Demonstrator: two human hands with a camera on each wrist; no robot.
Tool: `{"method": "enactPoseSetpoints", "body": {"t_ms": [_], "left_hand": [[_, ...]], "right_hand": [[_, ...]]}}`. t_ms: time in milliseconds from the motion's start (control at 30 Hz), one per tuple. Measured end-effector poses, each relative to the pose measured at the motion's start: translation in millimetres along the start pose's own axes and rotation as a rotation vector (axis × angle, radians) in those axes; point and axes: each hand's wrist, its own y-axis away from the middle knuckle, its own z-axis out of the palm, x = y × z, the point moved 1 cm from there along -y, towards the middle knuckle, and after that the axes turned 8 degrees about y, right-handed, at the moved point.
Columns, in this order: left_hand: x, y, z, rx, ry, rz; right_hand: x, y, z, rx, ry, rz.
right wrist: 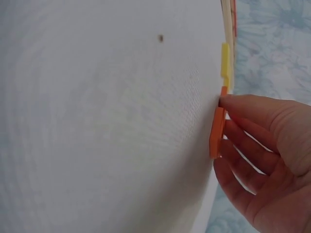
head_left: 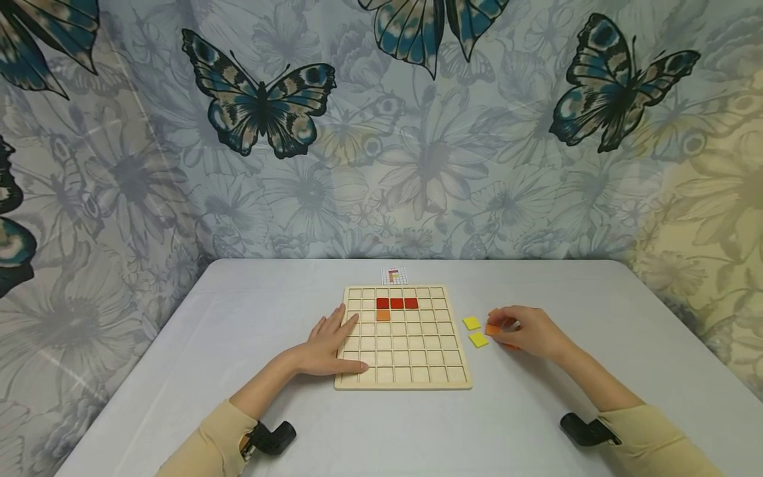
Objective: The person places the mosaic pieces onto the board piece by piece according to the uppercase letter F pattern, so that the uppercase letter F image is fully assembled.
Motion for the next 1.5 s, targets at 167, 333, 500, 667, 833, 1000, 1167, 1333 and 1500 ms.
{"method": "enactPoseSetpoints", "body": {"t_ms": [167, 333, 500, 667, 833, 1000, 1167, 1333, 1500], "left_hand": [[-0.8, 0.7, -0.2, -0.001, -0.01, -0.001], [-0.4, 1.8, -0.2, 0.0, -0.013, -0.003], [-0.5, 1.9, -0.3, 0.001, -0.012, -0.004], [-0.6, 1.3, -0.5, -0.001, -0.017, -0.008], [0.3, 0.8, -0.9, 0.004, 0.0, 0.002], [0.0, 0.2, -0.4, 0.005, 0.003, -0.003], [-2.0, -0.2, 1.2, 0.005, -0.003, -0.012], [-3.3, -0.6, 2.1, 0.011, -0.003, -0.006], [-3.3, -0.7, 1.6, 0.01, -0.004, -0.006]], "right_hand": [[-2, -1.4, 1, 0.009, 0.003, 0.01], [-8, -4.9, 3, -0.01, -0.027, 0.048], [-15, -8.7, 6, -0.026, -0.079, 0.058], [-22, -13.4, 11, -0.022, -0.085, 0.035], [-30, -18.4, 18, -0.03, -0.122, 0.007], [-40, -23.2, 24, -0.05, -0.178, 0.009], [-50, -27.2, 29, -0.074, -0.209, 0.034], [-59, -30.7, 32, -0.096, -0.255, 0.024], [-66, -34.6, 35, -0.106, -0.257, -0.013]]}}
